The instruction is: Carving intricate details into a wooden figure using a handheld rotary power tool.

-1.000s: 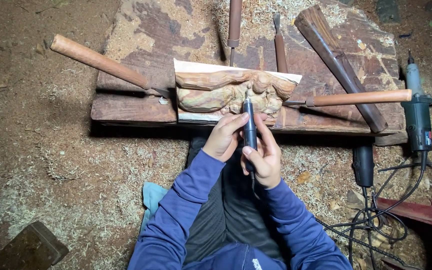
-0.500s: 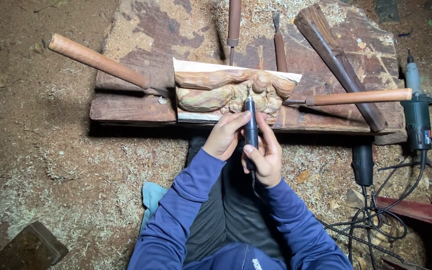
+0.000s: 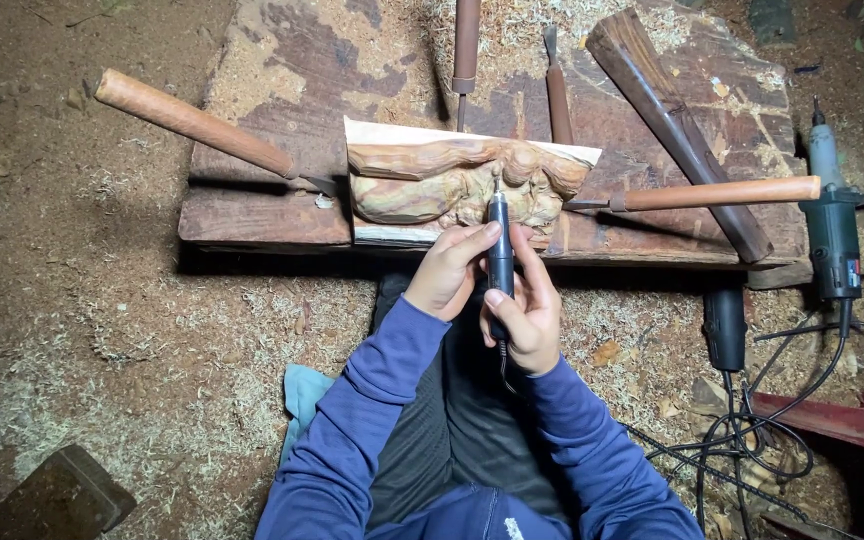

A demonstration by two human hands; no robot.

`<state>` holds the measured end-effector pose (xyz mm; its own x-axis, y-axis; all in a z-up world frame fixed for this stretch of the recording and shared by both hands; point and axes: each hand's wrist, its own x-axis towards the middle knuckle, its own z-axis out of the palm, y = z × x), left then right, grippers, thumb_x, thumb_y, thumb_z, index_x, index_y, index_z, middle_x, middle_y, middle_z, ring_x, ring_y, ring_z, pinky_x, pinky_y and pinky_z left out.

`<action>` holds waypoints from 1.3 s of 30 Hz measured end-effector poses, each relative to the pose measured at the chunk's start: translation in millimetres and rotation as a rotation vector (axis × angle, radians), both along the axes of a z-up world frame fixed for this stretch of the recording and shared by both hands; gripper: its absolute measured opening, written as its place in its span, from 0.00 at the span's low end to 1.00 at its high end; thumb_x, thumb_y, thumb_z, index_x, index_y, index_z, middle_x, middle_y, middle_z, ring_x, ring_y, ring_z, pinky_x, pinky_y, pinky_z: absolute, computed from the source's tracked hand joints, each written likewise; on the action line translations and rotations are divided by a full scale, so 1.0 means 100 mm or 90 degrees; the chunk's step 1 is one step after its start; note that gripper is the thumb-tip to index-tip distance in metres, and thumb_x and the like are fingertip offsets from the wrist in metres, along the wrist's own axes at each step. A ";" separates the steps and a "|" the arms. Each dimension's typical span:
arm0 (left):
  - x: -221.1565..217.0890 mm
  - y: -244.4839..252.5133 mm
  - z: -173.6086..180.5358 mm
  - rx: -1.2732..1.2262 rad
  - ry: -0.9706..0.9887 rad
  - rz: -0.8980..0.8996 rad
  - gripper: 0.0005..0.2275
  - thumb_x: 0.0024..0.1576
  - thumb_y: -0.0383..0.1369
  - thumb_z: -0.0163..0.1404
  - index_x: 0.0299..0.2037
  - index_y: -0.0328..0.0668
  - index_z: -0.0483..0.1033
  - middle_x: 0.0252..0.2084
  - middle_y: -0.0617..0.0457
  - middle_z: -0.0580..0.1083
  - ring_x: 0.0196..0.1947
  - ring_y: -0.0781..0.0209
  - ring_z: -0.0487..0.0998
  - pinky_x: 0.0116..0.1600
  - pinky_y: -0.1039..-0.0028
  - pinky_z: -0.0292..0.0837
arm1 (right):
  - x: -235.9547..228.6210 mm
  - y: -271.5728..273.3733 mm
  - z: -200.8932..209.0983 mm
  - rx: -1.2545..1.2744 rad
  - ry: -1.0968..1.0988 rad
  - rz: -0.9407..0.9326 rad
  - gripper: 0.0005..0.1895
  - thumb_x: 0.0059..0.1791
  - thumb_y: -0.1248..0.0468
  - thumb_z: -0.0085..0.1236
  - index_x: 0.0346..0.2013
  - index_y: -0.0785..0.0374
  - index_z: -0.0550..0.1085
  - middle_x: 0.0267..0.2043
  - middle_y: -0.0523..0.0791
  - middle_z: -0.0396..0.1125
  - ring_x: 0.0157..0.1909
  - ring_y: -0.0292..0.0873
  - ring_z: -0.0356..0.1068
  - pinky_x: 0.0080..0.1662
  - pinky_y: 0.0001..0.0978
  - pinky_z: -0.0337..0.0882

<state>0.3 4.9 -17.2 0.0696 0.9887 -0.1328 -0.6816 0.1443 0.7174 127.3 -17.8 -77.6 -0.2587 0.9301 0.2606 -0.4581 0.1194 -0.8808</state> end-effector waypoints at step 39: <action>0.35 -0.52 -0.55 0.044 -0.150 0.045 0.15 0.66 0.39 0.44 0.46 0.30 0.70 0.30 0.41 0.75 0.29 0.55 0.79 0.32 0.67 0.78 | 1.08 -0.73 0.72 0.338 -0.406 -0.318 0.13 0.48 0.66 0.60 0.45 0.68 0.77 0.42 0.57 0.72 0.36 0.49 0.73 0.34 0.31 0.72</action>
<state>35.5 -47.2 -71.8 0.0203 0.9984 -0.0537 -0.8376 0.0463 0.5443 234.9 -90.8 -5.7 -0.1035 0.7724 0.6266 0.2983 0.6251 -0.7213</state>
